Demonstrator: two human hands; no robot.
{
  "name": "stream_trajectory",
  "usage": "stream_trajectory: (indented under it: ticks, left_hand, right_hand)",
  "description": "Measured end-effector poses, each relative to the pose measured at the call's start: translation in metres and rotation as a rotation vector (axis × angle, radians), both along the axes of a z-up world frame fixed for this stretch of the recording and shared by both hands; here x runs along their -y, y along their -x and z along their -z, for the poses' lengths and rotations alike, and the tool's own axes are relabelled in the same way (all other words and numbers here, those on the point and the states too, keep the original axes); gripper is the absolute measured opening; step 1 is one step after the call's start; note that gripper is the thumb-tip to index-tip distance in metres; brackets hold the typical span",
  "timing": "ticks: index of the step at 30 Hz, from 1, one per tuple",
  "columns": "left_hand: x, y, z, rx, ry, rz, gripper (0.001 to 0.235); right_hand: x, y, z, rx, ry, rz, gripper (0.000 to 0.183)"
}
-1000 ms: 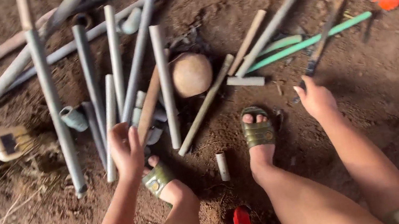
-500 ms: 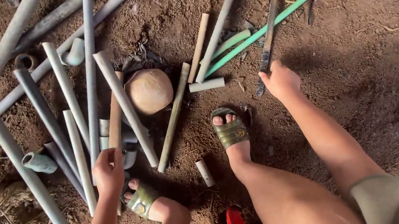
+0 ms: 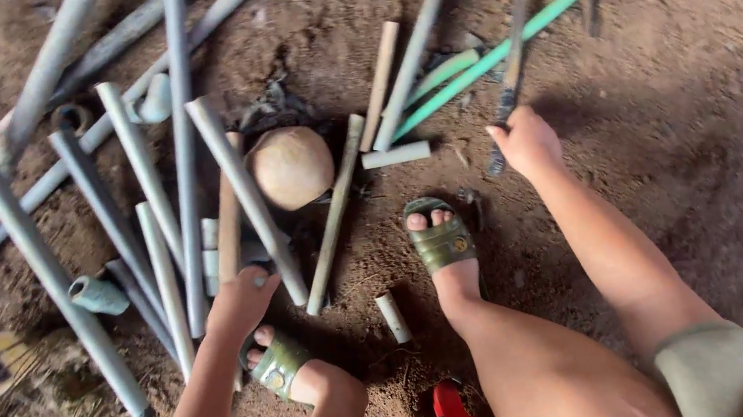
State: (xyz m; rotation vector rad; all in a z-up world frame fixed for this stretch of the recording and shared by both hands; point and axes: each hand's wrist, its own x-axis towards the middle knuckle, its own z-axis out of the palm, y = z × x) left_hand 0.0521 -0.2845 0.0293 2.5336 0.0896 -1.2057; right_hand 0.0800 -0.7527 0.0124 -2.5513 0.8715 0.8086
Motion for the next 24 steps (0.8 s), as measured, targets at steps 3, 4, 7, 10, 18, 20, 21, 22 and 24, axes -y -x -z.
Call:
stream_trajectory:
  ticks: [3,4,7,10,18,20,21,22,24]
  left_hand:
    - [0.003,-0.012,0.027,0.042,-0.012,-0.010,0.049]
    - [0.009,-0.012,0.018,0.043,-0.021,-0.035,0.049]
    - [0.022,-0.010,0.012,0.078,-0.116,0.051,0.041]
    - [0.021,0.002,0.024,0.076,-0.025,-0.097,0.048]
    - [0.019,0.001,-0.007,0.083,0.002,-0.163,0.049]
    - [0.026,-0.002,-0.021,0.130,0.004,-0.131,0.046]
    - [0.028,-0.004,-0.029,0.178,-0.002,-0.108,0.043]
    - [0.028,-0.002,-0.020,0.177,0.005,-0.097,0.043]
    - [0.027,0.001,-0.003,0.139,0.148,-0.063,0.043]
  right_hand:
    - [0.012,0.009,0.022,0.125,-0.005,0.017,0.044]
    - [0.013,0.010,0.030,0.126,-0.014,-0.007,0.044]
    - [0.020,0.011,0.042,0.170,0.011,0.023,0.050]
    - [0.022,0.012,0.039,0.141,0.011,-0.001,0.053]
    - [0.025,0.013,0.038,0.042,0.003,-0.009,0.053]
    - [0.020,0.011,0.034,0.054,-0.004,0.018,0.050]
    - [0.017,0.011,0.032,0.065,-0.020,0.037,0.048]
    - [0.019,0.011,0.035,0.065,-0.013,0.049,0.048]
    - [0.021,0.011,0.041,0.107,-0.001,0.032,0.040]
